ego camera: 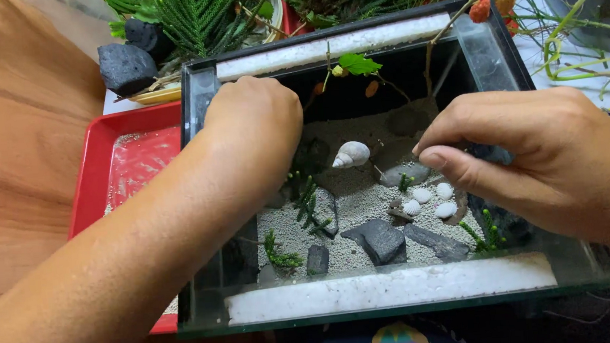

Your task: Decorating a small glass terrarium by adding sand, stones, and plants.

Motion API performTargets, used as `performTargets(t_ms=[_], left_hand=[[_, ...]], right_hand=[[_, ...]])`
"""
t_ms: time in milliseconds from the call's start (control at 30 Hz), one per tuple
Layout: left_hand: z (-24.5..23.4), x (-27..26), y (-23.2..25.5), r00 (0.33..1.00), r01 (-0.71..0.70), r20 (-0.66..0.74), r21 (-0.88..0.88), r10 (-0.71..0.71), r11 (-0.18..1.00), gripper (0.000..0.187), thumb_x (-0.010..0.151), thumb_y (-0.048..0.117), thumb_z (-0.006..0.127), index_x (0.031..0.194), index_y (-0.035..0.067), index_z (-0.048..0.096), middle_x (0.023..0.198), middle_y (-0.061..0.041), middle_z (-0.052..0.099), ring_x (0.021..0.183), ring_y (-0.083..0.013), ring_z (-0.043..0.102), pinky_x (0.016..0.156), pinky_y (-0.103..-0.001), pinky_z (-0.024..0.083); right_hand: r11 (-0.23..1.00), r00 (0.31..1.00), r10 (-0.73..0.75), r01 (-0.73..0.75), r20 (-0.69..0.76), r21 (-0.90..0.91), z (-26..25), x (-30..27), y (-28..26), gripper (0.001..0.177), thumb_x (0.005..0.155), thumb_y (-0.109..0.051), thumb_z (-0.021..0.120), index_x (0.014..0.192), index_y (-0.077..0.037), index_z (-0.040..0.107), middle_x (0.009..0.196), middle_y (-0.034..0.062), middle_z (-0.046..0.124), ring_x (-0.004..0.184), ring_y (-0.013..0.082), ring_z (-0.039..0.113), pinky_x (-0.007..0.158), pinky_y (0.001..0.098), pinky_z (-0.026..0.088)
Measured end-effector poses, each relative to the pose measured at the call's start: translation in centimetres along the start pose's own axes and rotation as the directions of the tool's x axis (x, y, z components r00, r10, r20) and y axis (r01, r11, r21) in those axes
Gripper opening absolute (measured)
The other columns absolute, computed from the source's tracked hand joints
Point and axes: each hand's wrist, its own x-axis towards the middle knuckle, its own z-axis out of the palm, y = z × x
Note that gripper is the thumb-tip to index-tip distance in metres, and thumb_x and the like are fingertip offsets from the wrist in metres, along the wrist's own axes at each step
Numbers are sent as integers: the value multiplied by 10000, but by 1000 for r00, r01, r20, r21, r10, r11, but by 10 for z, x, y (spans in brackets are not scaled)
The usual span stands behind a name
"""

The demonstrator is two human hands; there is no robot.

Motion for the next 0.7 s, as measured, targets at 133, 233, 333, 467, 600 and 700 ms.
performTargets(t_ms=[133, 233, 333, 467, 600, 700], left_hand=[[-41, -6, 3, 956, 122, 288, -239, -50, 963, 335, 965, 96, 537, 1213, 165, 750, 1244, -99, 725, 1148, -355, 702, 862, -524, 605], [-49, -16, 6, 926, 59, 376, -189, 17, 980, 434, 834, 145, 793, 1261, 166, 720, 1245, -58, 724, 1124, -329, 717, 822, -483, 635], [-41, -18, 11, 988, -38, 142, -164, 62, 986, 233, 829, 40, 714, 1005, 173, 793, 920, -51, 782, 862, -330, 773, 674, -477, 633], [-58, -22, 11, 959, -137, 220, -184, 176, 973, 164, 812, 77, 715, 936, 141, 801, 852, -65, 780, 782, -311, 767, 665, -461, 617], [-49, -3, 0, 923, 189, 379, -293, -67, 937, 385, 961, 27, 508, 1246, 151, 736, 1248, -92, 725, 1134, -368, 708, 812, -573, 613], [-41, -5, -6, 945, 183, 314, -278, -91, 943, 353, 970, 60, 515, 1235, 143, 733, 1218, -116, 732, 1104, -383, 717, 828, -552, 612]], right_hand=[[1000, 1000, 0, 1, -9, 25, -1, 0, 0, 129, 947, -262, 660, 950, -162, 741, 769, -56, 740, 594, 125, 652, 575, 275, 465], [1000, 1000, -12, 12, 1, 6, -1, 0, 0, 141, 956, -275, 645, 961, -169, 737, 773, -61, 743, 590, 123, 664, 570, 275, 465], [1000, 1000, -5, 5, -1, 13, 0, -1, 1, 132, 958, -265, 643, 955, -167, 731, 751, -53, 730, 579, 132, 650, 572, 284, 461], [1000, 1000, -14, 15, -11, 18, 0, 0, 0, 138, 955, -265, 646, 954, -159, 734, 776, -52, 740, 601, 126, 668, 587, 274, 468], [1000, 1000, -3, 3, -1, 2, 0, -1, 1, 133, 957, -268, 646, 972, -168, 732, 765, -53, 731, 583, 130, 651, 576, 281, 461], [1000, 1000, 5, -5, -1, 9, -1, -1, 1, 128, 955, -273, 652, 951, -173, 732, 752, -61, 725, 568, 125, 641, 561, 277, 452]])
